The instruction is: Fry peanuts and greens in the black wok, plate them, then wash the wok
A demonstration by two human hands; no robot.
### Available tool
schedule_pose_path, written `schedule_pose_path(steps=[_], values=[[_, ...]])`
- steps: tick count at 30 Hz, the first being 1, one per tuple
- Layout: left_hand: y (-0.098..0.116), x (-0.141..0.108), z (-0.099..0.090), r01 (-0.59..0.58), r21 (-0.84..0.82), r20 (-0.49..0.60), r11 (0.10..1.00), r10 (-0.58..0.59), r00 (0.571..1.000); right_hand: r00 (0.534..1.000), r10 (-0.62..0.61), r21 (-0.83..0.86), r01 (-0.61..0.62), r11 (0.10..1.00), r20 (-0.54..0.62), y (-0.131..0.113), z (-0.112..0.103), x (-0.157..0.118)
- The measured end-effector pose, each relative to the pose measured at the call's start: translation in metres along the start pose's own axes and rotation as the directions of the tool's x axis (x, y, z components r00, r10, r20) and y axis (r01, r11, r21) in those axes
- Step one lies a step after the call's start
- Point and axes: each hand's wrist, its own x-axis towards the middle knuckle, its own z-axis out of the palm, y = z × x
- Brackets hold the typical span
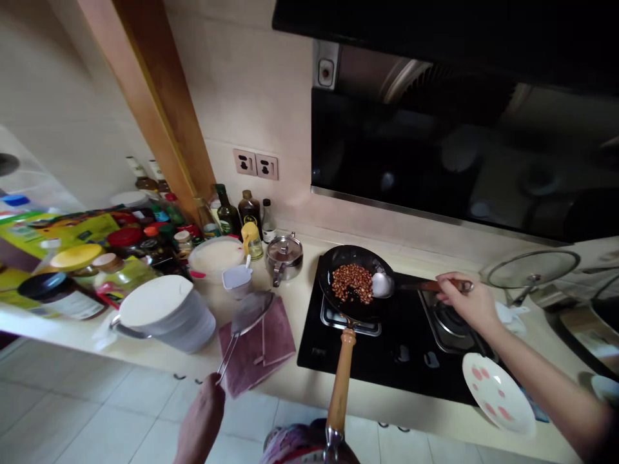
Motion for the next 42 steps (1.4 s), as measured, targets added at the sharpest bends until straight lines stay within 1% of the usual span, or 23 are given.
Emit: schedule_pose_path(steps=[2,3,4,6,8,9,10,12,14,16,18,20,21,24,26,28,29,31,33,35,37,39,42], values=[[0.000,-0.016,-0.003,-0.007,-0.088,-0.029,0.996,0.004,1.000,0.982,0.187,0.246,-0.184,0.952,0.015,0.009,0.023,-0.006],[0.001,-0.022,-0.003,-0.015,-0.152,-0.051,0.988,0.007,0.999,0.969,0.241,0.330,-0.242,0.912,0.044,0.011,0.033,-0.011],[0.002,-0.028,-0.003,-0.021,-0.225,-0.080,0.974,0.003,0.997,0.966,0.250,0.380,-0.258,0.888,0.073,0.011,0.041,-0.015],[0.010,-0.037,-0.001,-0.046,-0.395,-0.141,0.918,-0.010,0.990,0.979,0.145,0.363,-0.189,0.912,0.145,0.005,0.044,-0.022],[0.024,-0.043,0.002,-0.060,-0.566,-0.154,0.823,-0.034,0.987,0.979,-0.060,0.232,0.013,0.973,0.193,-0.005,0.037,-0.023],[0.034,-0.046,0.004,-0.051,-0.645,-0.130,0.762,-0.044,0.991,0.960,-0.178,0.153,0.147,0.977,0.217,-0.009,0.032,-0.022],[0.045,-0.049,0.006,-0.024,-0.718,-0.087,0.696,-0.055,0.995,0.924,-0.297,0.082,0.286,0.955,0.242,-0.012,0.029,-0.020],[0.068,-0.056,0.010,0.078,-0.837,0.031,0.541,-0.095,0.995,0.818,-0.499,-0.019,0.526,0.851,0.285,-0.013,0.031,-0.019],[0.089,-0.062,0.013,0.222,-0.895,0.180,0.388,-0.143,0.973,0.708,-0.631,-0.068,0.681,0.729,0.317,-0.007,0.041,-0.023],[0.104,-0.066,0.016,0.325,-0.896,0.295,0.303,-0.142,0.945,0.611,-0.701,-0.076,0.771,0.633,0.368,0.002,0.052,-0.036],[0.113,-0.066,0.017,0.350,-0.892,0.339,0.286,-0.090,0.937,0.518,-0.719,-0.043,0.823,0.566,0.464,0.006,0.053,-0.055],[0.117,-0.064,0.019,0.323,-0.907,0.320,0.271,-0.056,0.946,0.445,-0.700,-0.018,0.850,0.526,0.559,0.002,0.038,-0.073],[0.117,-0.062,0.020,0.310,-0.915,0.308,0.256,-0.050,0.950,0.431,-0.682,-0.020,0.853,0.521,0.591,-0.003,0.025,-0.081],[0.116,-0.058,0.022,0.309,-0.920,0.307,0.241,-0.047,0.951,0.452,-0.620,-0.051,0.832,0.553,0.641,-0.027,-0.025,-0.098],[0.115,-0.055,0.024,0.323,-0.907,0.330,0.271,-0.022,0.944,0.477,-0.573,-0.075,0.807,0.585,0.667,-0.043,-0.055,-0.107],[0.116,-0.053,0.027,0.332,-0.897,0.348,0.292,0.004,0.937,0.477,-0.545,-0.084,0.800,0.595,0.689,-0.054,-0.070,-0.118],[0.116,-0.052,0.028,0.331,-0.901,0.349,0.281,0.013,0.937,0.471,-0.539,-0.085,0.802,0.591,0.698,-0.058,-0.070,-0.123],[0.118,-0.051,0.032,0.354,-0.911,0.361,0.211,-0.005,0.932,0.458,-0.545,-0.097,0.820,0.564,0.703,-0.059,-0.056,-0.130],[0.119,-0.050,0.033,0.384,-0.912,0.381,0.144,-0.052,0.923,0.485,-0.545,-0.157,0.827,0.539,0.684,-0.054,-0.031,-0.128],[0.118,-0.049,0.033,0.392,-0.910,0.386,0.133,-0.067,0.920,0.563,-0.536,-0.234,0.795,0.560,0.629,-0.045,-0.010,-0.112],[0.113,-0.050,0.031,0.369,-0.918,0.368,0.145,-0.038,0.929,0.662,-0.512,-0.251,0.714,0.654,0.547,-0.036,-0.003,-0.084],[0.107,-0.051,0.029,0.345,-0.929,0.346,0.133,-0.010,0.938,0.773,-0.456,-0.234,0.589,0.773,0.442,-0.031,-0.011,-0.051],[0.098,-0.054,0.032,0.315,-0.945,0.317,0.086,0.014,0.948,0.920,-0.274,-0.274,0.351,0.895,0.281,-0.026,-0.032,-0.010]])
